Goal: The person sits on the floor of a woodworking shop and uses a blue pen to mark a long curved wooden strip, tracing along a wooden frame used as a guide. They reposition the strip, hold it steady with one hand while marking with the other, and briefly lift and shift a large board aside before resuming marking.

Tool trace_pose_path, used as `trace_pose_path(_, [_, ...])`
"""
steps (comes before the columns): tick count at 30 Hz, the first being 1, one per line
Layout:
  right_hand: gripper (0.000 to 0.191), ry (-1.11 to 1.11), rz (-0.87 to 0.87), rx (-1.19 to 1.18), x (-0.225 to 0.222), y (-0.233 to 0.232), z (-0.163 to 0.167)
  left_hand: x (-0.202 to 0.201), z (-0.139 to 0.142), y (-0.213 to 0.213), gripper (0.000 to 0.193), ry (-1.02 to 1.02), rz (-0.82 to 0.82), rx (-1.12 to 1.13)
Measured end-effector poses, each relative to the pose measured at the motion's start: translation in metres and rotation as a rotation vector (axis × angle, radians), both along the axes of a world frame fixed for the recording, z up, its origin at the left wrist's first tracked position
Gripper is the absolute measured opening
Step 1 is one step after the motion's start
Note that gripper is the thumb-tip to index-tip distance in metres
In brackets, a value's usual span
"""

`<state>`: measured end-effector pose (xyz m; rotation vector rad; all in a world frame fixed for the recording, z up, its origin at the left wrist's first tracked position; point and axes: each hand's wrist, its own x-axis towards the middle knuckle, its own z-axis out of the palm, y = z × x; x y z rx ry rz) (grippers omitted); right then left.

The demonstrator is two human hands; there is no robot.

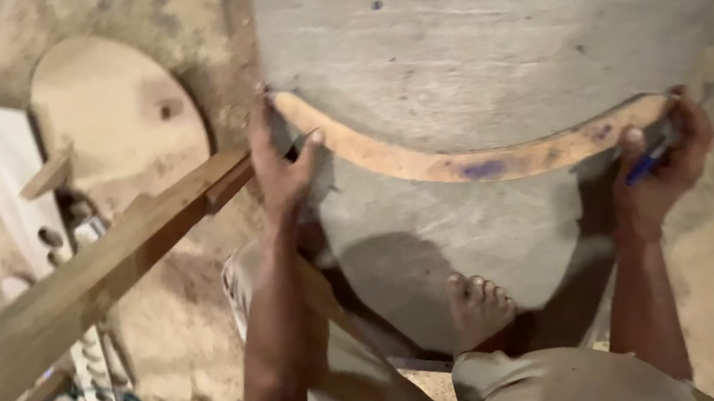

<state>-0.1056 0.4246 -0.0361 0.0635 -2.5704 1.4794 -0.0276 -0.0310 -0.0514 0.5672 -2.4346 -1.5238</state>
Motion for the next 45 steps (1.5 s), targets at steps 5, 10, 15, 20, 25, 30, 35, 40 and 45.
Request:
trace_pose_path(5, [0.054, -0.017, 0.024, -0.100, 0.002, -0.005, 0.004, 0.001, -0.005, -0.002, 0.088, 0.005, -0.009, -0.079])
trace_pose_path(10, [0.053, 0.010, -0.005, -0.049, -0.001, -0.003, 0.000, 0.000, -0.004, -0.002, 0.089, 0.055, -0.039, -0.056])
trace_pose_path(15, [0.051, -0.001, -0.054, 0.032, -0.002, 0.003, 0.004, -0.002, -0.001, 0.009, 0.086, 0.037, -0.047, 0.001])
trace_pose_path(20, [0.053, -0.096, -0.075, -0.105, -0.002, 0.005, 0.009, -0.004, 0.005, 0.015, 0.086, 0.007, -0.014, 0.075])
trace_pose_path(25, [0.052, -0.079, -0.062, -0.044, -0.001, 0.004, 0.013, -0.003, 0.008, 0.015, 0.084, 0.009, -0.019, 0.076])
trace_pose_path(30, [0.051, -0.094, -0.058, -0.051, 0.001, 0.004, 0.010, -0.001, 0.001, 0.010, 0.084, 0.040, -0.011, 0.068])
trace_pose_path(35, [0.051, -0.038, -0.013, -0.044, 0.001, 0.008, 0.002, 0.002, -0.009, 0.005, 0.085, -0.016, 0.013, -0.059])
trace_pose_path(40, [0.055, -0.052, -0.004, -0.106, 0.004, 0.005, -0.004, 0.000, -0.007, 0.003, 0.087, -0.004, 0.013, 0.028])
trace_pose_path(45, [0.057, -0.074, -0.016, -0.152, 0.007, 0.002, -0.004, -0.002, 0.002, 0.005, 0.088, 0.057, 0.004, 0.099])
